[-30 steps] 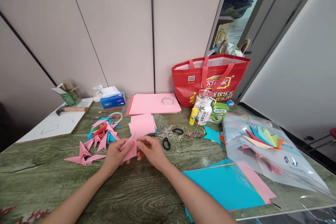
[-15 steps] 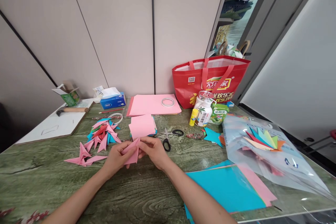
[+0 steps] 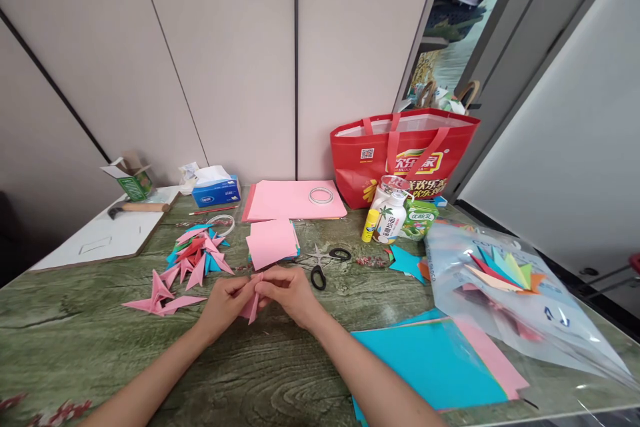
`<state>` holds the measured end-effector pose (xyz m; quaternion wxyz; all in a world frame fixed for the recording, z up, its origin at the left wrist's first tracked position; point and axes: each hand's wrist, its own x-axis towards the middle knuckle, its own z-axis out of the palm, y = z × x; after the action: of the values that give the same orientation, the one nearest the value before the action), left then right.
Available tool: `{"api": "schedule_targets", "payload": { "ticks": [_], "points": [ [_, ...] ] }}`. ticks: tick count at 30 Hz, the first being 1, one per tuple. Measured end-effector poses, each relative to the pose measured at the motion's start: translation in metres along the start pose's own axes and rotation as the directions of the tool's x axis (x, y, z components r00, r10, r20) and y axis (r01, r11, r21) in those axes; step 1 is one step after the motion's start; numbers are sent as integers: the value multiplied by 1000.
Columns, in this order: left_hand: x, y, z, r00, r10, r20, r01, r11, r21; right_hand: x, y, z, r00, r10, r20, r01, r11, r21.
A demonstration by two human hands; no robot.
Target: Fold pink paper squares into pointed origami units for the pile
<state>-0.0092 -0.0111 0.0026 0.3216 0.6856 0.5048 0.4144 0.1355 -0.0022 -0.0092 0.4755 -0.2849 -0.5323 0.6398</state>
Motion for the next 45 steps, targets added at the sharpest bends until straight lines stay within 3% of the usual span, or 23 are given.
{"api": "schedule_targets", "payload": {
  "ticks": [3, 7, 13, 25, 33, 37, 40, 45],
  "points": [
    [-1, 3, 0, 989, -73, 131, 86, 991, -102, 1, -1, -1, 1000, 14, -13, -14, 1000, 3],
    [-3, 3, -1, 939, -156, 307, 248, 924, -289, 3, 0, -3, 995, 48, -83, -47, 999, 13],
    [-1, 1, -1, 916, -123, 383, 245, 925, -289, 5, 2, -7, 990, 58, -130, -59, 998, 0],
    [-4, -3, 5, 876, -144, 461, 345, 854, -389, 9, 6, -8, 971, -19, -240, -10, 993, -120],
    [-2, 2, 5, 906, -188, 378, 364, 803, -473, 4, -1, -11, 990, -116, -79, 104, 984, -144],
    [-1, 5, 5, 898, -171, 406, 380, 764, -521, 5, -2, -12, 989, -100, -106, 81, 982, -171],
    [0, 3, 4, 881, -235, 410, 437, 734, -519, 7, 0, -15, 982, -98, -159, 73, 985, -153],
    [1, 0, 0, 880, -278, 386, 443, 774, -453, 7, 1, -21, 989, -57, -134, 41, 992, -119]
  ]
}}
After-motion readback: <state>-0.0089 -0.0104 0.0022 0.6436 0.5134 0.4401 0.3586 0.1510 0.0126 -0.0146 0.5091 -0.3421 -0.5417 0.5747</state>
